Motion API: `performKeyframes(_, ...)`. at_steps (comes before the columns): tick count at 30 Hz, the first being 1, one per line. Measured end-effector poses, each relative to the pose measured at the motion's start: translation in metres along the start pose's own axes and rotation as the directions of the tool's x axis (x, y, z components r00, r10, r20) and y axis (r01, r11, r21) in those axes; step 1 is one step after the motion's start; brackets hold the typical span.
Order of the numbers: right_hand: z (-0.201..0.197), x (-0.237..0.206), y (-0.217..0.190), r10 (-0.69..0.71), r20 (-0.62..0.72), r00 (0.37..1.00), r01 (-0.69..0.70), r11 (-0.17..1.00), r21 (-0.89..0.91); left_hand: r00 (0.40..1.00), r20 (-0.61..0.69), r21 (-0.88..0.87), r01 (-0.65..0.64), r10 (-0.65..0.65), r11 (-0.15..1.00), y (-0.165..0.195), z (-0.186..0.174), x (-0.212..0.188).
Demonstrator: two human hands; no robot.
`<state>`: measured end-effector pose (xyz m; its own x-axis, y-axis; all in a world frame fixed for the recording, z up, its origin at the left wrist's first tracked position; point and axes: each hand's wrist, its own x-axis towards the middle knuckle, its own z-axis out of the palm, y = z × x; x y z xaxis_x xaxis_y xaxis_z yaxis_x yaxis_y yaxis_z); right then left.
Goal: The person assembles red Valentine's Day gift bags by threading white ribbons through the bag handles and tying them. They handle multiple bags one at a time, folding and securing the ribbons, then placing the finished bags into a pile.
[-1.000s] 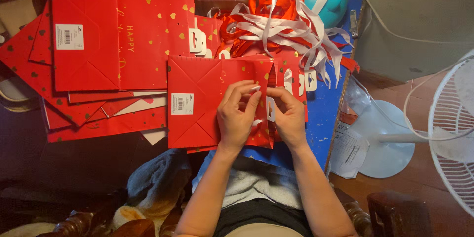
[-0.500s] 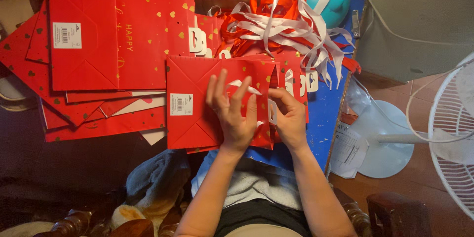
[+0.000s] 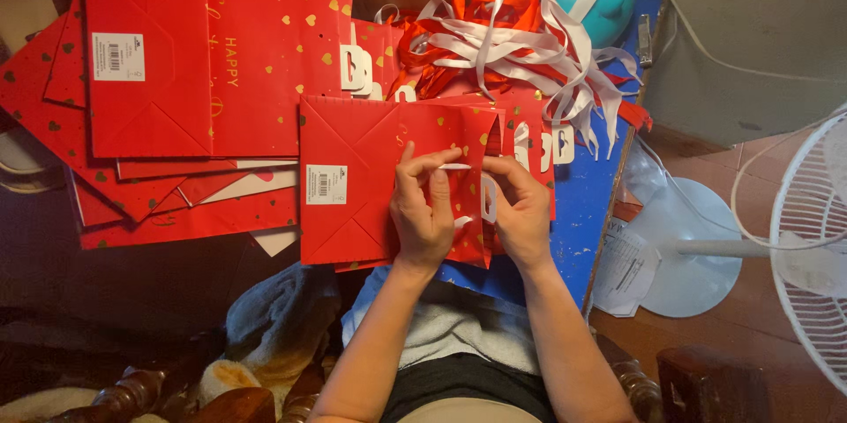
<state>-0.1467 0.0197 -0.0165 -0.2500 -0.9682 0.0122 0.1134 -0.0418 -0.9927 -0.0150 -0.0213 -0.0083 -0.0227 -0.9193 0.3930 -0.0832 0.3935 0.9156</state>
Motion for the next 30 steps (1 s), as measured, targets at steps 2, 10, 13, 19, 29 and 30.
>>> performKeyframes(2, 0.001, 0.001, -0.002, -0.010, 0.001, 1.000, 0.010, 1.000, -0.010, 1.000, 0.011, 0.056, 0.002, -0.003, 0.998, 0.002, 0.000, 0.002)
performKeyframes(10, 0.000, 0.001, 0.002, -0.012, -0.021, 1.000, 0.011, 0.999, -0.036, 0.989, 0.060, 0.242, -0.143, 0.132, 0.960, 0.006, -0.001, 0.007)
performKeyframes(13, 0.000, 0.001, 0.005, -0.070, -0.027, 0.997, 0.068, 0.995, -0.069, 0.992, 0.053, 0.225, -0.127, 0.118, 0.966, 0.005, -0.001, 0.006)
performKeyframes(19, 0.001, 0.004, 0.010, -0.097, -0.090, 0.991, 0.095, 0.995, -0.024, 0.990, 0.071, 0.254, -0.138, 0.124, 0.957, 0.006, 0.001, 0.007)
performKeyframes(29, 0.005, 0.004, 0.006, -0.130, -0.086, 0.988, 0.130, 0.992, 0.000, 0.988, 0.075, 0.263, -0.149, 0.133, 0.953, 0.005, 0.002, 0.005)
performKeyframes(30, 0.005, 0.005, 0.006, -0.123, -0.089, 0.988, 0.123, 0.992, 0.002, 0.988, 0.074, 0.264, -0.149, 0.134, 0.953, 0.005, 0.002, 0.005)
